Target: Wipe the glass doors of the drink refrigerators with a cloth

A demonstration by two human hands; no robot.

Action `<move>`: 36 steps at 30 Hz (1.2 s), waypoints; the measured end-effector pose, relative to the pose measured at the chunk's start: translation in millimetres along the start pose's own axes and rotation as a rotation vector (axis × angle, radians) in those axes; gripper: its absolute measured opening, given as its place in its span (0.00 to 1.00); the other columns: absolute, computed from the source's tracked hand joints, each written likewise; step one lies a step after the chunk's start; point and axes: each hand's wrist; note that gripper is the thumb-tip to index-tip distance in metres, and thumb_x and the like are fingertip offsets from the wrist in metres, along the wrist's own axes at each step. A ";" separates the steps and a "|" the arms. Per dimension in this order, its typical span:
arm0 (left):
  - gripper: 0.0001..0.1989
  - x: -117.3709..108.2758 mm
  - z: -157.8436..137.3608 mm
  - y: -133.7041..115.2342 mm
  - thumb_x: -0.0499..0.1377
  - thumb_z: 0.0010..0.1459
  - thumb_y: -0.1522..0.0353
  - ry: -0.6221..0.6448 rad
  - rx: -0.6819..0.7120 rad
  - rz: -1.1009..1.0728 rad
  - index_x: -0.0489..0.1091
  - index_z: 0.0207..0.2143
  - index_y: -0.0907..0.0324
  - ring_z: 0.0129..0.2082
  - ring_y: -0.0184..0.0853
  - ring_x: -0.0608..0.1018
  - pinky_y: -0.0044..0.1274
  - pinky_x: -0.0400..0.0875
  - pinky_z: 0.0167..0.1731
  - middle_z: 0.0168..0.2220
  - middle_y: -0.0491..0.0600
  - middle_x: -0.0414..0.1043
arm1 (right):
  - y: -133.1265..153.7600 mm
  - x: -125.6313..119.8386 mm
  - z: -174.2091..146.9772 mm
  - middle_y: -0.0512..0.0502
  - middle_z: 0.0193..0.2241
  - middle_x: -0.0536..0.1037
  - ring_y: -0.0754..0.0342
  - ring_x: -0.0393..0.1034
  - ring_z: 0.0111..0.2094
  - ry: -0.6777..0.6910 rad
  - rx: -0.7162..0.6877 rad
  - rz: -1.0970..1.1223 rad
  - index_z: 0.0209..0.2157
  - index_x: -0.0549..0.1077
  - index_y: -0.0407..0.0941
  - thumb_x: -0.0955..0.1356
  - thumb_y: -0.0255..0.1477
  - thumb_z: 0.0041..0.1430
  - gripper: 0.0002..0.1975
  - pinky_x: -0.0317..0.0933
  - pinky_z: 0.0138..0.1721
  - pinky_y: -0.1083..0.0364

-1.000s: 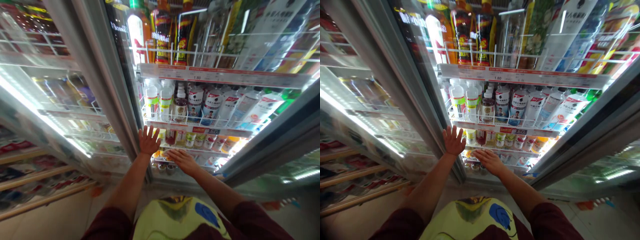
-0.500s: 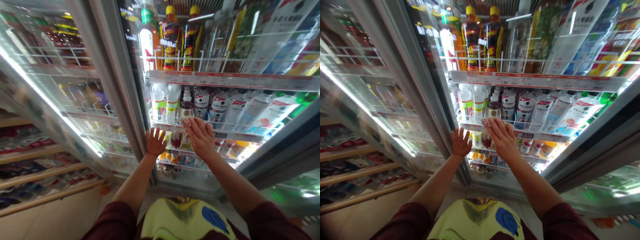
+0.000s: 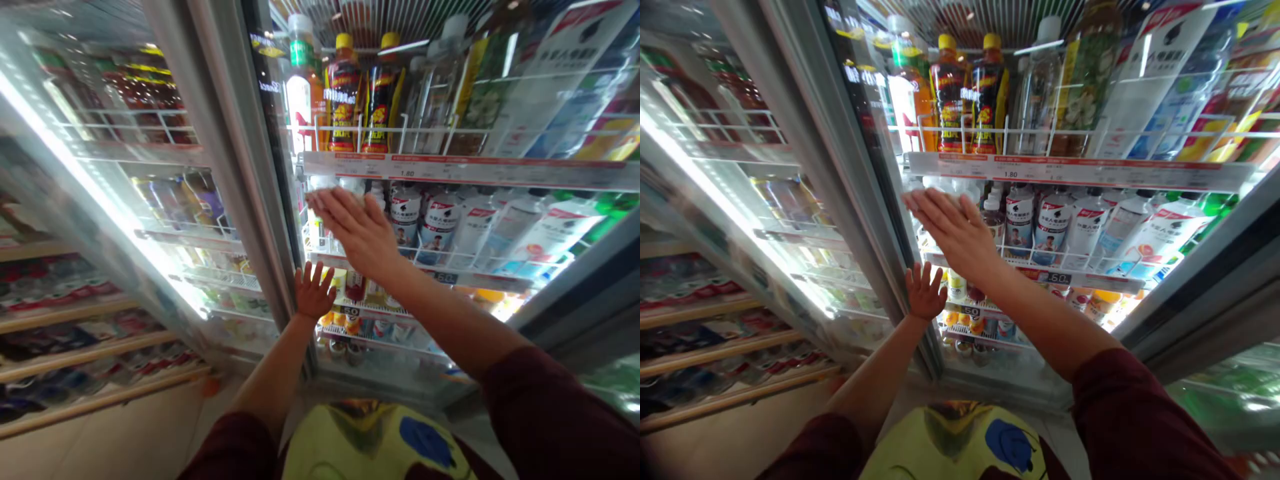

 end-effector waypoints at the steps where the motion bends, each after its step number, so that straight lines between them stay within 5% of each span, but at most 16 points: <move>1: 0.23 -0.7 0.3 -0.2 0.52 0.68 0.58 -0.003 0.005 0.007 0.70 0.62 0.52 0.74 0.44 0.52 0.44 0.38 0.73 0.64 0.56 0.68 | -11.5 -12.8 13.8 0.56 0.74 0.50 0.56 0.39 0.75 -0.058 0.060 -0.017 0.73 0.44 0.54 0.52 0.24 0.71 0.32 0.38 0.75 0.42; 6: 0.23 -6.0 4.2 -1.1 0.51 0.69 0.59 -0.019 0.037 0.071 0.70 0.62 0.54 0.74 0.45 0.51 0.44 0.41 0.72 0.63 0.57 0.69 | -57.2 -60.4 75.4 0.46 0.75 0.46 0.42 0.34 0.75 -0.413 0.377 -0.038 0.74 0.43 0.49 0.54 0.27 0.70 0.33 0.33 0.72 0.30; 13: 0.25 -16.7 15.0 -2.0 0.51 0.69 0.63 -0.052 0.092 0.132 0.65 0.66 0.56 0.74 0.46 0.49 0.45 0.46 0.72 0.64 0.58 0.67 | -29.0 -22.1 57.2 0.57 0.73 0.52 0.57 0.44 0.74 -0.079 -0.218 -0.002 0.73 0.41 0.55 0.55 0.18 0.68 0.37 0.44 0.75 0.44; 15: 0.26 -20.0 19.9 -2.0 0.51 0.69 0.64 -0.068 0.099 0.125 0.61 0.68 0.56 0.74 0.45 0.49 0.44 0.46 0.72 0.66 0.59 0.64 | -54.4 -40.8 58.8 0.55 0.73 0.52 0.54 0.44 0.74 -0.166 -0.108 -0.066 0.73 0.47 0.53 0.56 0.22 0.71 0.32 0.44 0.74 0.41; 18: 0.30 -25.2 26.0 -4.2 0.53 0.68 0.67 -0.105 0.111 0.095 0.56 0.71 0.57 0.74 0.44 0.48 0.42 0.45 0.73 0.69 0.59 0.58 | -102.6 -80.5 62.1 0.47 0.73 0.51 0.43 0.44 0.74 -0.429 0.289 -0.148 0.72 0.52 0.52 0.60 0.31 0.72 0.29 0.44 0.72 0.34; 21: 0.35 -30.6 29.4 -12.2 0.55 0.66 0.72 -0.106 0.069 0.049 0.50 0.73 0.55 0.75 0.44 0.48 0.42 0.44 0.73 0.72 0.57 0.52 | -111.7 -86.1 44.8 0.41 0.73 0.50 0.37 0.44 0.74 -0.550 0.487 -0.182 0.72 0.51 0.49 0.61 0.30 0.71 0.31 0.47 0.69 0.31; 23: 0.37 -35.1 36.1 -22.4 0.55 0.65 0.74 -0.113 0.005 -0.014 0.46 0.73 0.54 0.75 0.45 0.48 0.45 0.47 0.72 0.74 0.58 0.47 | -89.9 -61.9 21.6 0.43 0.73 0.50 0.39 0.43 0.74 -0.455 0.356 -0.175 0.73 0.50 0.50 0.61 0.27 0.70 0.32 0.49 0.69 0.32; 25: 0.37 -41.6 53.5 -36.2 0.53 0.66 0.74 -0.167 -0.012 -0.112 0.43 0.74 0.54 0.74 0.46 0.50 0.47 0.52 0.70 0.75 0.59 0.41 | -58.4 -28.7 -1.8 0.48 0.73 0.53 0.47 0.44 0.74 -0.268 0.044 -0.125 0.73 0.46 0.51 0.60 0.21 0.67 0.36 0.50 0.71 0.38; 28: 0.35 -52.7 103.3 -58.9 0.48 0.69 0.71 -0.278 0.137 -0.274 0.40 0.74 0.52 0.75 0.47 0.48 0.46 0.54 0.70 0.76 0.55 0.34 | -24.3 2.6 -22.4 0.52 0.73 0.53 0.52 0.44 0.74 -0.081 -0.197 0.006 0.73 0.44 0.50 0.60 0.21 0.67 0.37 0.52 0.71 0.45; 32: 0.34 -57.8 168.1 -77.2 0.47 0.71 0.65 -0.209 0.277 -0.335 0.39 0.75 0.52 0.75 0.48 0.41 0.46 0.44 0.72 0.76 0.51 0.32 | -41.9 -11.0 -31.2 0.44 0.73 0.53 0.53 0.47 0.73 -0.105 -0.206 0.147 0.74 0.36 0.46 0.61 0.30 0.71 0.38 0.57 0.68 0.49; 36: 0.34 -53.9 160.4 -69.7 0.52 0.70 0.62 -0.031 0.228 -0.127 0.46 0.74 0.55 0.75 0.49 0.40 0.45 0.36 0.73 0.73 0.53 0.48 | -105.6 -44.7 -63.6 0.40 0.72 0.54 0.49 0.46 0.74 -0.321 0.051 -0.117 0.74 0.32 0.48 0.61 0.32 0.72 0.39 0.46 0.72 0.40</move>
Point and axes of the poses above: each hand's wrist, its own z-axis towards the middle knuckle, its own x-axis out of the palm, y = z × x
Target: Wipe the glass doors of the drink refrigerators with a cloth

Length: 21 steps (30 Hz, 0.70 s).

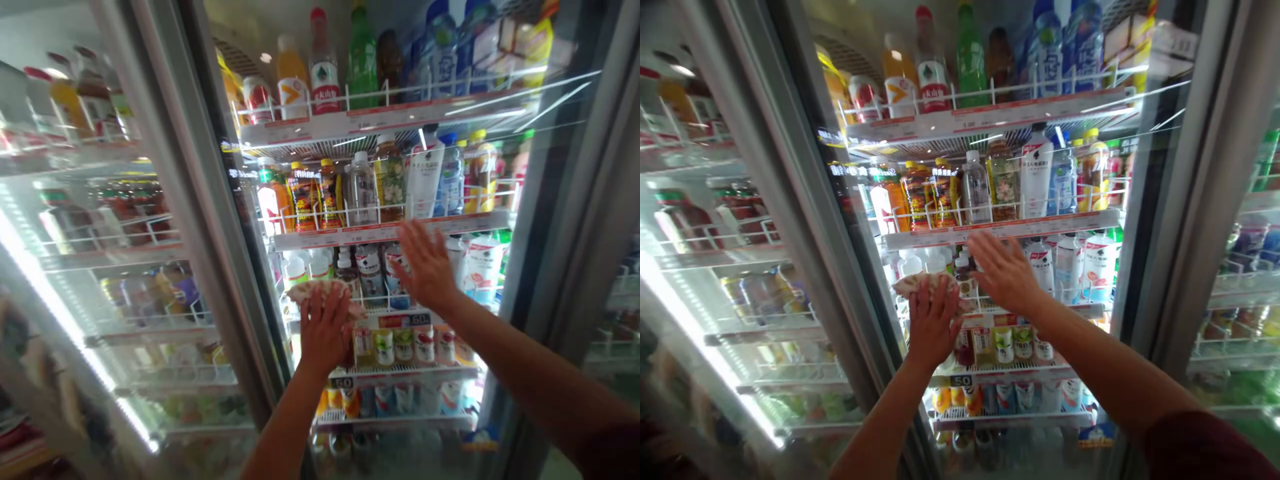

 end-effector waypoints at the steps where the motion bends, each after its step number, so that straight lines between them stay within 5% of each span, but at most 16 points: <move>1: 0.33 -0.3 -9.0 3.8 0.54 0.69 0.64 0.027 -0.012 0.044 0.49 0.73 0.55 0.75 0.46 0.41 0.42 0.36 0.73 0.71 0.52 0.54 | -16.2 -7.3 -9.1 0.40 0.73 0.53 0.46 0.44 0.74 -0.038 0.097 -0.111 0.74 0.34 0.50 0.61 0.34 0.72 0.39 0.41 0.73 0.36; 5: 0.33 -12.9 -0.9 37.9 0.53 0.68 0.68 -0.012 -0.044 0.134 0.49 0.73 0.49 0.74 0.40 0.50 0.39 0.37 0.74 0.67 0.48 0.63 | -48.8 -18.4 -41.6 0.40 0.75 0.43 0.39 0.36 0.75 -0.022 0.330 -0.302 0.74 0.35 0.51 0.61 0.40 0.71 0.39 0.38 0.71 0.29; 9: 0.31 -40.3 90.4 83.4 0.49 0.71 0.61 -0.057 -0.299 0.071 0.49 0.73 0.48 0.74 0.55 0.49 0.56 0.42 0.69 0.73 0.51 0.50 | -42.3 -12.2 -48.1 0.40 0.75 0.43 0.39 0.36 0.75 -0.011 0.394 -0.315 0.74 0.34 0.52 0.60 0.39 0.71 0.39 0.38 0.71 0.29; 12: 0.31 -44.6 128.9 89.4 0.48 0.71 0.58 -0.039 -0.347 0.082 0.48 0.73 0.48 0.74 0.60 0.43 0.63 0.40 0.65 0.74 0.51 0.43 | -37.5 -10.6 -46.3 0.42 0.75 0.45 0.41 0.36 0.75 -0.036 0.385 -0.299 0.74 0.35 0.53 0.61 0.39 0.71 0.39 0.38 0.72 0.31; 15: 0.32 -27.7 106.9 64.6 0.50 0.71 0.59 0.003 -0.206 0.100 0.47 0.73 0.48 0.74 0.58 0.43 0.61 0.37 0.67 0.74 0.51 0.46 | -37.2 -11.4 -46.4 0.42 0.74 0.45 0.41 0.37 0.75 -0.038 0.396 -0.298 0.74 0.35 0.53 0.61 0.39 0.71 0.38 0.37 0.72 0.32; 18: 0.29 -13.7 82.3 46.3 0.51 0.71 0.62 0.149 0.172 0.052 0.50 0.72 0.42 0.73 0.45 0.55 0.48 0.39 0.72 0.71 0.43 0.57 | -37.6 -11.4 -47.0 0.41 0.74 0.46 0.40 0.38 0.75 -0.035 0.394 -0.305 0.74 0.36 0.52 0.60 0.39 0.72 0.38 0.37 0.72 0.32; 21: 0.28 -25.1 115.7 62.5 0.51 0.71 0.63 0.216 0.239 0.016 0.53 0.71 0.40 0.70 0.40 0.62 0.43 0.42 0.73 0.70 0.39 0.59 | -37.5 -10.6 -47.2 0.40 0.74 0.47 0.40 0.39 0.75 -0.053 0.373 -0.315 0.74 0.36 0.51 0.60 0.39 0.72 0.37 0.39 0.71 0.32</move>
Point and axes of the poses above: each hand's wrist, its own z-axis towards the middle knuckle, its own x-axis out of the palm, y = z × x
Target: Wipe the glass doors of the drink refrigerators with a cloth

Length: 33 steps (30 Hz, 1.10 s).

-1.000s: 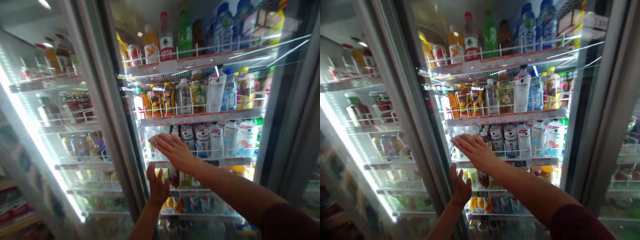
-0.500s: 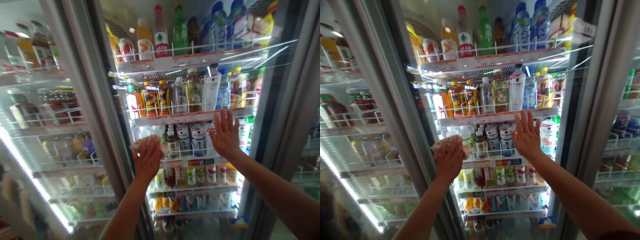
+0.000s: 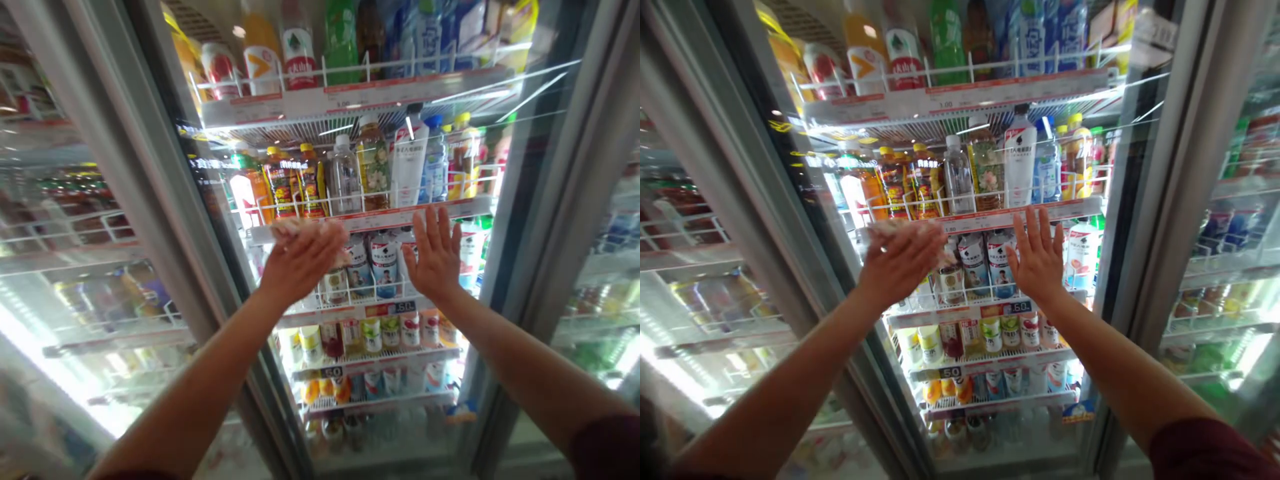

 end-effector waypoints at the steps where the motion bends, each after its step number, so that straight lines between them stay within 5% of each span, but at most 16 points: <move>1: 0.28 -12.2 16.7 15.3 0.52 0.71 0.62 -0.024 -0.104 0.004 0.52 0.71 0.43 0.70 0.42 0.60 0.46 0.43 0.72 0.71 0.41 0.57 | 0.0 0.1 -0.1 0.40 0.74 0.47 0.40 0.39 0.75 -0.004 -0.002 -0.003 0.74 0.36 0.51 0.60 0.39 0.72 0.37 0.40 0.71 0.32; 4: 0.36 -44.0 64.2 51.5 0.53 0.68 0.60 -0.179 -0.482 0.075 0.45 0.74 0.57 0.74 0.52 0.49 0.56 0.40 0.70 0.75 0.50 0.40 | -0.2 -0.4 -0.5 0.41 0.74 0.47 0.40 0.39 0.75 0.013 0.011 -0.007 0.74 0.37 0.52 0.60 0.39 0.72 0.37 0.40 0.71 0.32; 6: 0.39 -47.6 77.8 49.3 0.53 0.67 0.61 -0.209 -0.559 0.113 0.41 0.74 0.62 0.75 0.55 0.42 0.57 0.41 0.69 0.76 0.54 0.33 | -0.5 -1.3 -0.5 0.41 0.74 0.48 0.40 0.40 0.75 0.023 0.020 -0.010 0.74 0.37 0.52 0.59 0.39 0.72 0.37 0.40 0.71 0.31; 8: 0.37 -36.5 74.5 27.0 0.52 0.67 0.61 -0.132 -0.403 0.065 0.44 0.73 0.63 0.75 0.55 0.42 0.55 0.42 0.69 0.75 0.55 0.38 | -0.6 -2.5 -0.3 0.41 0.74 0.49 0.40 0.40 0.75 0.017 0.013 -0.008 0.74 0.37 0.52 0.59 0.39 0.72 0.37 0.41 0.71 0.32; 10: 0.31 -22.4 65.1 2.4 0.49 0.69 0.61 0.063 -0.033 -0.068 0.51 0.72 0.59 0.74 0.46 0.50 0.48 0.45 0.72 0.74 0.51 0.49 | -0.4 -3.6 0.1 0.41 0.74 0.49 0.41 0.40 0.75 0.022 0.010 0.001 0.74 0.37 0.52 0.59 0.39 0.72 0.36 0.40 0.71 0.32; 12: 0.25 -18.6 63.6 -5.4 0.45 0.72 0.62 0.206 0.278 -0.170 0.57 0.69 0.52 0.73 0.36 0.54 0.40 0.46 0.73 0.71 0.45 0.56 | 0.1 -4.3 0.4 0.42 0.74 0.49 0.41 0.40 0.75 0.037 0.021 0.025 0.74 0.38 0.52 0.59 0.38 0.72 0.36 0.39 0.72 0.32; 13: 0.24 -22.8 68.5 -0.1 0.44 0.73 0.62 0.211 0.322 -0.173 0.58 0.68 0.50 0.74 0.35 0.53 0.40 0.45 0.73 0.72 0.44 0.55 | 0.3 -4.5 0.5 0.42 0.74 0.49 0.41 0.40 0.75 0.042 0.027 0.038 0.74 0.39 0.52 0.59 0.38 0.72 0.36 0.38 0.72 0.32; 15: 0.27 -41.0 88.8 25.2 0.49 0.71 0.60 0.073 0.153 -0.074 0.57 0.69 0.53 0.75 0.43 0.45 0.47 0.38 0.72 0.75 0.47 0.45 | 0.9 -4.7 0.6 0.42 0.74 0.49 0.41 0.39 0.75 0.044 0.034 0.049 0.74 0.39 0.51 0.59 0.38 0.72 0.35 0.37 0.72 0.32; 18: 0.32 -69.4 124.6 64.7 0.51 0.69 0.59 -0.164 -0.342 0.152 0.51 0.72 0.57 0.75 0.55 0.40 0.54 0.32 0.68 0.75 0.53 0.35 | 1.5 -4.9 0.8 0.42 0.74 0.50 0.40 0.39 0.75 0.055 0.044 0.027 0.74 0.40 0.51 0.58 0.39 0.72 0.35 0.38 0.72 0.31; 21: 0.34 -67.7 137.9 56.7 0.51 0.69 0.62 -0.186 -0.547 0.178 0.46 0.74 0.54 0.75 0.53 0.43 0.53 0.33 0.69 0.75 0.52 0.39 | 1.5 -5.5 1.0 0.41 0.73 0.51 0.40 0.40 0.75 0.061 0.050 0.017 0.74 0.42 0.51 0.58 0.39 0.72 0.34 0.39 0.71 0.31; 25: 0.31 -39.9 128.0 -0.1 0.55 0.67 0.59 0.025 -0.005 -0.116 0.55 0.70 0.53 0.75 0.46 0.45 0.51 0.28 0.70 0.73 0.48 0.49 | 1.5 -6.2 1.2 0.40 0.73 0.51 0.40 0.40 0.75 0.073 0.051 0.022 0.74 0.43 0.50 0.58 0.39 0.72 0.34 0.38 0.71 0.31; 28: 0.28 -44.4 136.0 5.9 0.50 0.69 0.56 0.168 0.229 -0.174 0.58 0.68 0.57 0.74 0.44 0.49 0.55 0.30 0.68 0.71 0.49 0.55 | 1.4 -6.1 1.4 0.41 0.74 0.50 0.40 0.40 0.75 0.081 0.055 0.008 0.74 0.41 0.50 0.57 0.39 0.72 0.34 0.38 0.71 0.31; 30: 0.29 -59.3 150.2 42.3 0.46 0.71 0.56 0.034 0.065 -0.035 0.55 0.69 0.58 0.75 0.46 0.46 0.54 0.29 0.69 0.73 0.47 0.50 | 1.4 -5.8 1.4 0.41 0.74 0.50 0.41 0.40 0.75 0.081 0.051 0.004 0.74 0.40 0.51 0.57 0.38 0.72 0.35 0.38 0.71 0.31; 33: 0.28 -70.6 158.9 93.6 0.44 0.74 0.59 -0.210 -0.401 0.113 0.48 0.71 0.59 0.75 0.46 0.42 0.51 0.29 0.70 0.75 0.45 0.41 | 1.4 -5.8 1.5 0.42 0.74 0.49 0.41 0.39 0.75 0.090 0.050 -0.002 0.74 0.38 0.52 0.57 0.38 0.72 0.35 0.38 0.71 0.31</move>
Point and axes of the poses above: each hand's wrist, its own z-axis towards the middle knuckle, its own x-axis out of the palm, y = z × x
